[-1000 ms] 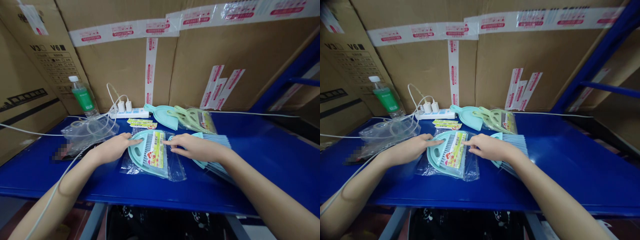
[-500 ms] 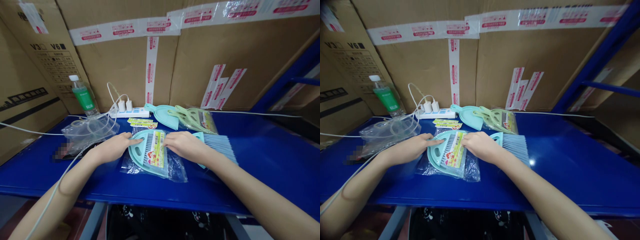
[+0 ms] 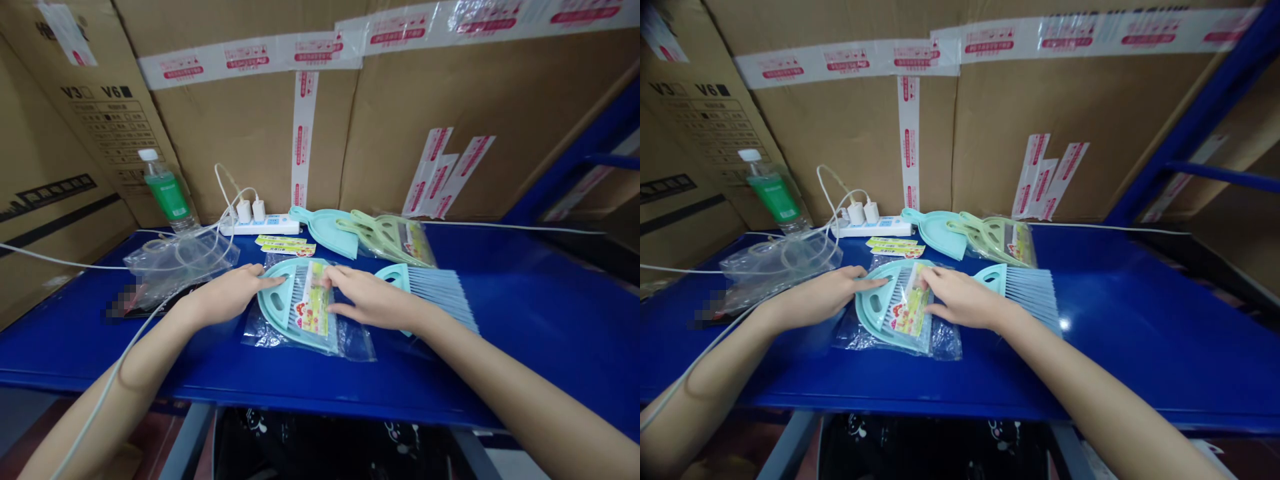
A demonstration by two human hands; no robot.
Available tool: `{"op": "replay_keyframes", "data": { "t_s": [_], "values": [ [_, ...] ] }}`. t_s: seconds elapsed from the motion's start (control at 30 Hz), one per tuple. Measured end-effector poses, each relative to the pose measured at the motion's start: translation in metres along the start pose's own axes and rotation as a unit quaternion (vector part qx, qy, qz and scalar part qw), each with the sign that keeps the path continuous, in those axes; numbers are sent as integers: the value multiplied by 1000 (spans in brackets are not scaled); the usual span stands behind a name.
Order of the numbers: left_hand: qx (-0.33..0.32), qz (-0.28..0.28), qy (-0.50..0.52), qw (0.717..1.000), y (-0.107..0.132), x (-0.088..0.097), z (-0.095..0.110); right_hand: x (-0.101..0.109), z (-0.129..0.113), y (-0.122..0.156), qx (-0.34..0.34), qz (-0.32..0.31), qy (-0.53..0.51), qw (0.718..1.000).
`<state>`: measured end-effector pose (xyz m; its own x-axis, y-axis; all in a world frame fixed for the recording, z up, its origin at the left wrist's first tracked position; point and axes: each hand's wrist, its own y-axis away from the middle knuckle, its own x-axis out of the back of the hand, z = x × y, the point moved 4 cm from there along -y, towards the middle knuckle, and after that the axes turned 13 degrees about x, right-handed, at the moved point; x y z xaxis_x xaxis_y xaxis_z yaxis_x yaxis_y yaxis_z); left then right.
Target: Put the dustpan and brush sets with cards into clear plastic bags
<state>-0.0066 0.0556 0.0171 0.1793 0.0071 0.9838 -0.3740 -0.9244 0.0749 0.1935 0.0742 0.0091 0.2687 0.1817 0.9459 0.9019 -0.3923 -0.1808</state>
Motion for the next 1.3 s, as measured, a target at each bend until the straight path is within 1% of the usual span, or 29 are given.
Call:
{"op": "replay_keyframes", "data": {
  "t_s": [0.07,0.13,0.33,0.4,0.47,0.53,0.63,0.7,0.8,0.87,0.93,1.0,1.13,1.2,1.3],
  "values": [
    [3,-3,1,1000,0,1,1,1,0,2,7,-25,4,1000],
    [6,-6,4,1000,1,2,1,2,1,3,6,-38,31,999],
    [-7,14,12,1000,1,-1,-1,0,2,-3,2,-41,143,989],
    [-8,15,16,1000,1,-2,-1,0,3,-4,-3,-45,157,987],
    [-7,12,20,1000,1,-3,-2,3,3,-2,-10,-38,146,989],
    [-8,11,23,1000,1,-2,-2,12,2,2,-15,-9,117,993],
    [-8,6,32,999,1,-2,-2,30,0,8,-7,73,50,996],
    [-8,3,34,999,1,-2,-2,42,-1,10,-4,123,1,992],
    [-11,13,26,1000,2,-2,-1,53,3,4,-31,169,-58,983],
    [-9,16,25,1000,2,-1,0,54,9,-7,-30,187,-98,977],
    [-3,12,31,999,3,0,1,51,16,-25,1,173,-122,977],
    [3,3,34,999,4,1,2,47,24,-46,25,150,-83,985],
    [10,-10,11,1000,5,2,3,38,40,-91,53,83,-3,995],
    [12,-8,1,1000,6,2,3,34,46,-111,36,57,36,997],
    [17,-7,-11,1000,6,3,4,22,52,-134,-13,6,64,998]
  ]
}}
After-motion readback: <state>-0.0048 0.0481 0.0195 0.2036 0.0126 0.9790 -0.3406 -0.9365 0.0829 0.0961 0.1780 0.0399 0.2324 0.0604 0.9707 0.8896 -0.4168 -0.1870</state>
